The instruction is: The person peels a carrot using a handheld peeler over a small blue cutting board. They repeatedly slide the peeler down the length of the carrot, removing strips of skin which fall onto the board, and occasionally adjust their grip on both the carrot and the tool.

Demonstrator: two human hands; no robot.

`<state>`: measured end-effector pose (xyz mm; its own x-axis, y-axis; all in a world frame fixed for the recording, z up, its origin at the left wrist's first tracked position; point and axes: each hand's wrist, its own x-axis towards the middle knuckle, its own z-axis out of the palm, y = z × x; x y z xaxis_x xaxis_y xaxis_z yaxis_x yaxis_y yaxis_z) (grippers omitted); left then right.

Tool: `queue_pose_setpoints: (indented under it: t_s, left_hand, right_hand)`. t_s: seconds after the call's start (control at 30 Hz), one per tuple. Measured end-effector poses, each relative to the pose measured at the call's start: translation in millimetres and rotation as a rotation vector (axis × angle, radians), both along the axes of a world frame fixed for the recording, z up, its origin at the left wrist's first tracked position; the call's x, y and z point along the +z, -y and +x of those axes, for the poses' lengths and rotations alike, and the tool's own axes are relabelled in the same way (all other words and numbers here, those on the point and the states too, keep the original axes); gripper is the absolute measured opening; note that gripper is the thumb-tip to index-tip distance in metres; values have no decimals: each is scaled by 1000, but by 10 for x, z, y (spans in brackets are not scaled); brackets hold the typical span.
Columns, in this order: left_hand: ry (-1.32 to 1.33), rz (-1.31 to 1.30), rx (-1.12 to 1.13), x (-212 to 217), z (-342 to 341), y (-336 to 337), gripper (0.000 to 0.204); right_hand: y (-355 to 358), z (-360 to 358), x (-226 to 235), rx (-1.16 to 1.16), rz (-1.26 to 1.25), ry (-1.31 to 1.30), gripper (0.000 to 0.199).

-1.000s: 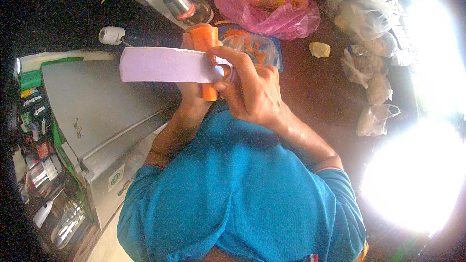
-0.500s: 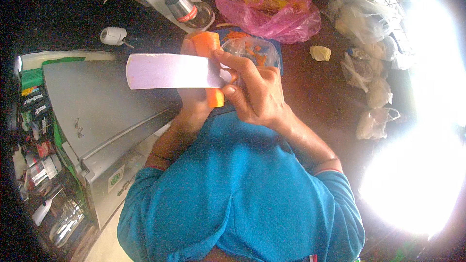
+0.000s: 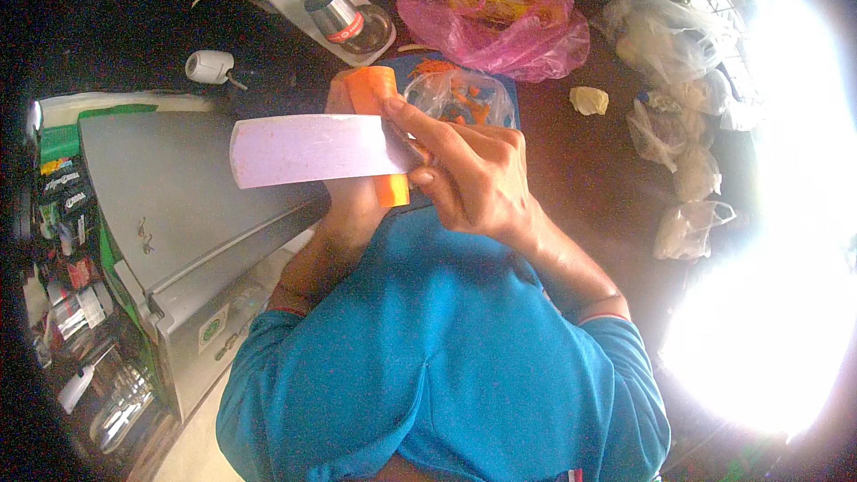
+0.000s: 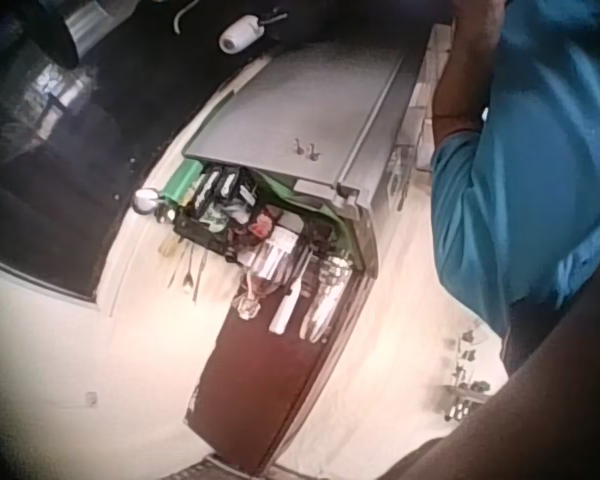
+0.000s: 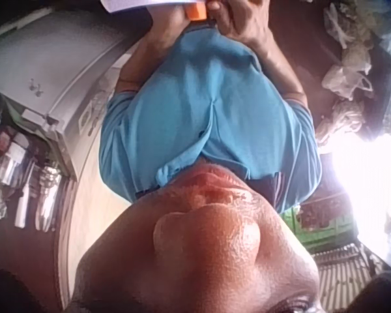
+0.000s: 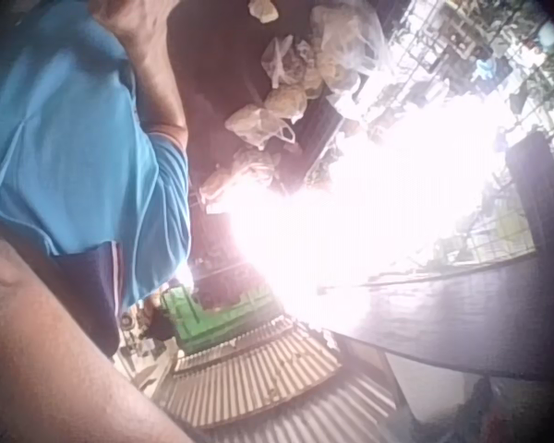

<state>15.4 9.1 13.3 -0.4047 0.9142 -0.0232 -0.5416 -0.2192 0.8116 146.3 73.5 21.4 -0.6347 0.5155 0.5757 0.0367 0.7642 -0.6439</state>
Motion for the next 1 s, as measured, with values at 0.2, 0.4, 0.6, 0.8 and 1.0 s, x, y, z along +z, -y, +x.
queue_pose_setpoints:
  t_s: [0.2,0.4,0.6,0.8,1.0]
  left_hand:
    - [-75,1,39,-108,-41,-6,25]
    - [-63,-49,19,39,-54,3,32]
    - [-73,11,34,-1,-59,-20,31]
    - [-123,12,19,-16,-93,9,32]
    - [-55,17,2,-50,-104,41,32]
  right_hand:
    - [18,1,33,4,-80,34,51]
    - [31,-36,30,7,-133,-21,48]
    - [42,-9,57,24,-184,87,51]
    - [26,4,63,66,-164,107,56]
    - [34,-30,33,30,-26,40,53]
